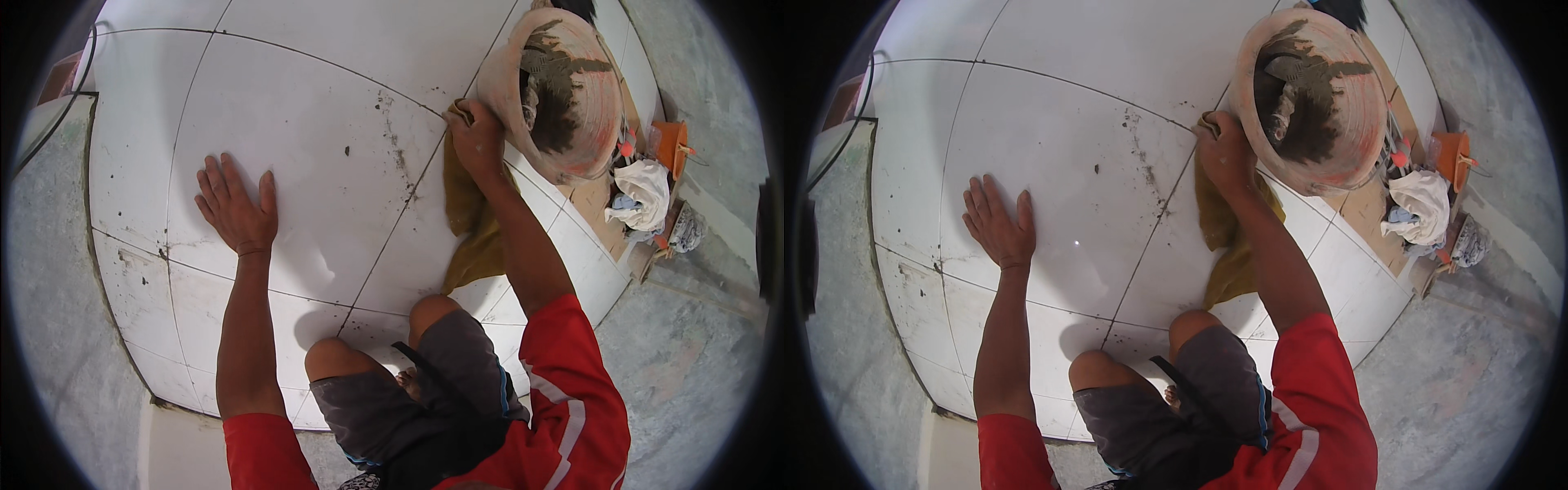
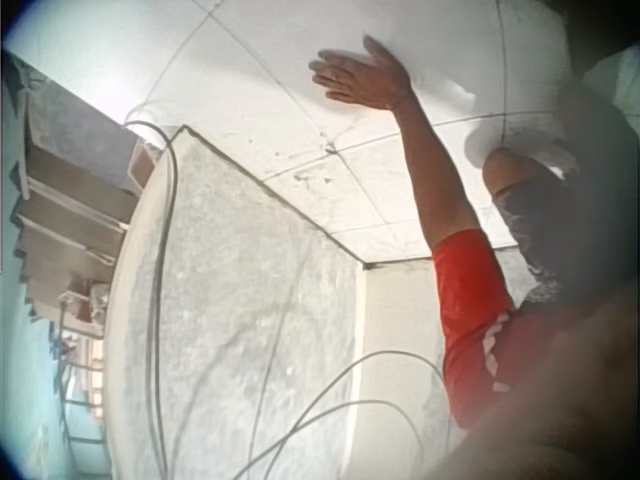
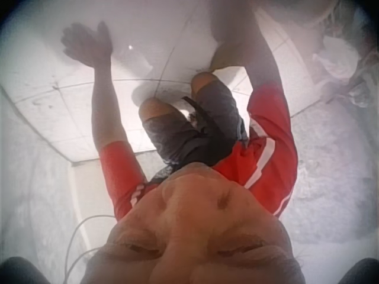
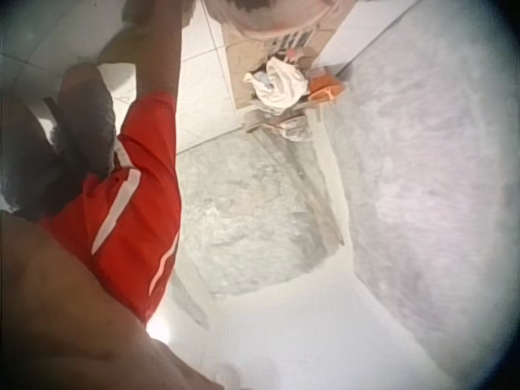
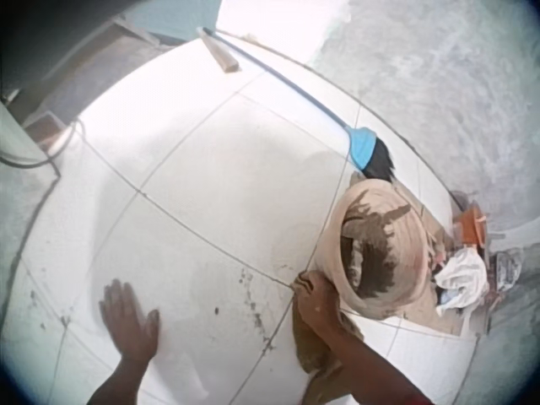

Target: The person sits on a tiled floor and wipes the white wall tiles with a yellow cloth. They focus on the grout lines and edges, moving the cloth back and forth to remove dirt.

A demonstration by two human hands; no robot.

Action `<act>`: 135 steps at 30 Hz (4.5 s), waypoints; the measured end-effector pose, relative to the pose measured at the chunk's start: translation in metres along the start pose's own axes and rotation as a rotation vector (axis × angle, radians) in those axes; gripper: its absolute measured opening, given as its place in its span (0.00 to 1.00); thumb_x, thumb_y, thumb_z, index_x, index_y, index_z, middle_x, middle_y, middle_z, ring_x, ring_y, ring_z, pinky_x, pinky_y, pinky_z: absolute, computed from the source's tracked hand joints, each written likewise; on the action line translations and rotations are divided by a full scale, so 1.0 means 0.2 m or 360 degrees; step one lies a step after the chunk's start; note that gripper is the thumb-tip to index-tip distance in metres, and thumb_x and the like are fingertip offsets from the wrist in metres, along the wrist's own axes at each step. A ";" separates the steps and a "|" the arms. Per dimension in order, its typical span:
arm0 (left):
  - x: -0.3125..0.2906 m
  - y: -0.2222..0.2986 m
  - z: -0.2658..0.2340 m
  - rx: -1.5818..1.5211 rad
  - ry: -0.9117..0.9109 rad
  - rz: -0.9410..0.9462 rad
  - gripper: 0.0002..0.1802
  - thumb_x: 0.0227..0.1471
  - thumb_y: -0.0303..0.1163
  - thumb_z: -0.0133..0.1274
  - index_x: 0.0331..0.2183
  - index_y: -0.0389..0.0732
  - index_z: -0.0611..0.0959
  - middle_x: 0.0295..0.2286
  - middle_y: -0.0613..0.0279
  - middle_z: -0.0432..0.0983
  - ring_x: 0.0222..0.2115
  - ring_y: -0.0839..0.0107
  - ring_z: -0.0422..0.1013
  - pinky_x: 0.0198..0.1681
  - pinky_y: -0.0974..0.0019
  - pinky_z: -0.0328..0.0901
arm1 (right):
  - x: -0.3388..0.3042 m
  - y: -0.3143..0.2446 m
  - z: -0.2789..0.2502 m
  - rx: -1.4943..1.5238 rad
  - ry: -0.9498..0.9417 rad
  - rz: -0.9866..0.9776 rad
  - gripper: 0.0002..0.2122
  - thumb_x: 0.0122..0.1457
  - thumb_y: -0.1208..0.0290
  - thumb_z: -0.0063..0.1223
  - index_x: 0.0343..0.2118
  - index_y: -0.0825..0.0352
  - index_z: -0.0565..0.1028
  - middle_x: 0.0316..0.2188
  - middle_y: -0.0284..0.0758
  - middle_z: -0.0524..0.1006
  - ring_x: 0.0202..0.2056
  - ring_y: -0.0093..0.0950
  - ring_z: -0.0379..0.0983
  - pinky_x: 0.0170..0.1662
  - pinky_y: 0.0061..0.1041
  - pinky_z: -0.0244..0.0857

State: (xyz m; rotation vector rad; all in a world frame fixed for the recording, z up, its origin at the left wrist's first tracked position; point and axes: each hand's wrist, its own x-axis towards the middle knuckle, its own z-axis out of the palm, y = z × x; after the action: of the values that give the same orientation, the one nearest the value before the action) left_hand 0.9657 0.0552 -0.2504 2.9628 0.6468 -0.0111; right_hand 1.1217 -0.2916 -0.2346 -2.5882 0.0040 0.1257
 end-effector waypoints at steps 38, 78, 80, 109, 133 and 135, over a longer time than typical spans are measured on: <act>0.01 0.01 -0.04 -0.0018 -0.0141 -0.0020 0.44 0.57 0.57 0.50 0.65 0.40 0.62 0.66 0.48 0.51 0.67 0.45 0.45 0.67 0.36 0.40 | -0.04 -0.28 0.20 -0.0561 0.0240 -0.0354 0.12 0.54 0.76 0.52 0.42 0.68 0.77 0.30 0.39 0.71 0.35 0.41 0.71 0.36 0.43 0.65; 0.03 -0.07 -0.07 -0.0451 -0.0241 -0.0091 0.42 0.51 0.58 0.56 0.61 0.44 0.70 0.64 0.50 0.56 0.65 0.45 0.52 0.63 0.30 0.44 | 0.41 -1.63 1.02 -0.0344 -0.0143 -0.1471 0.16 0.49 0.74 0.57 0.43 0.60 0.80 0.28 0.30 0.71 0.32 0.32 0.69 0.35 0.36 0.60; 0.03 -0.08 -0.09 -0.0471 -0.0271 -0.0112 0.42 0.51 0.58 0.56 0.61 0.45 0.70 0.64 0.51 0.56 0.64 0.46 0.52 0.62 0.31 0.44 | 0.38 -1.67 1.06 -0.0243 -0.0126 -0.1577 0.15 0.49 0.73 0.57 0.42 0.61 0.81 0.28 0.29 0.70 0.32 0.31 0.69 0.35 0.35 0.59; -0.33 -0.02 0.29 -0.2965 -0.1163 -0.1258 0.34 0.62 0.58 0.42 0.62 0.48 0.65 0.59 0.61 0.62 0.60 0.64 0.58 0.63 0.59 0.55 | 0.11 -2.73 1.72 0.1292 -0.0431 -0.0225 0.05 0.58 0.75 0.46 0.32 0.72 0.68 0.33 0.51 0.72 0.37 0.53 0.68 0.42 0.48 0.61; -0.05 -0.03 -0.06 -0.2328 -0.1212 -0.1133 0.21 0.67 0.36 0.45 0.59 0.42 0.68 0.52 0.63 0.68 0.53 0.73 0.65 0.55 0.66 0.62 | -0.09 -2.54 1.78 0.1337 -0.0681 -0.0595 0.09 0.58 0.74 0.49 0.40 0.72 0.69 0.38 0.55 0.73 0.43 0.55 0.69 0.48 0.47 0.64; -0.13 -0.04 0.04 -0.2653 -0.1062 -0.1205 0.21 0.67 0.36 0.45 0.59 0.43 0.68 0.52 0.62 0.68 0.52 0.72 0.65 0.55 0.66 0.61 | -0.12 -2.55 1.74 0.1335 -0.0714 -0.0614 0.09 0.57 0.75 0.50 0.39 0.72 0.69 0.36 0.54 0.72 0.42 0.55 0.68 0.47 0.47 0.63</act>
State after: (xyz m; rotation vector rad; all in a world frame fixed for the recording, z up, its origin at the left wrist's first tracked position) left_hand 0.9393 0.0505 -0.2584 0.9506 0.9083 -0.3139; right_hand 1.0816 0.3249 -0.2610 -1.6450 -0.4935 0.4493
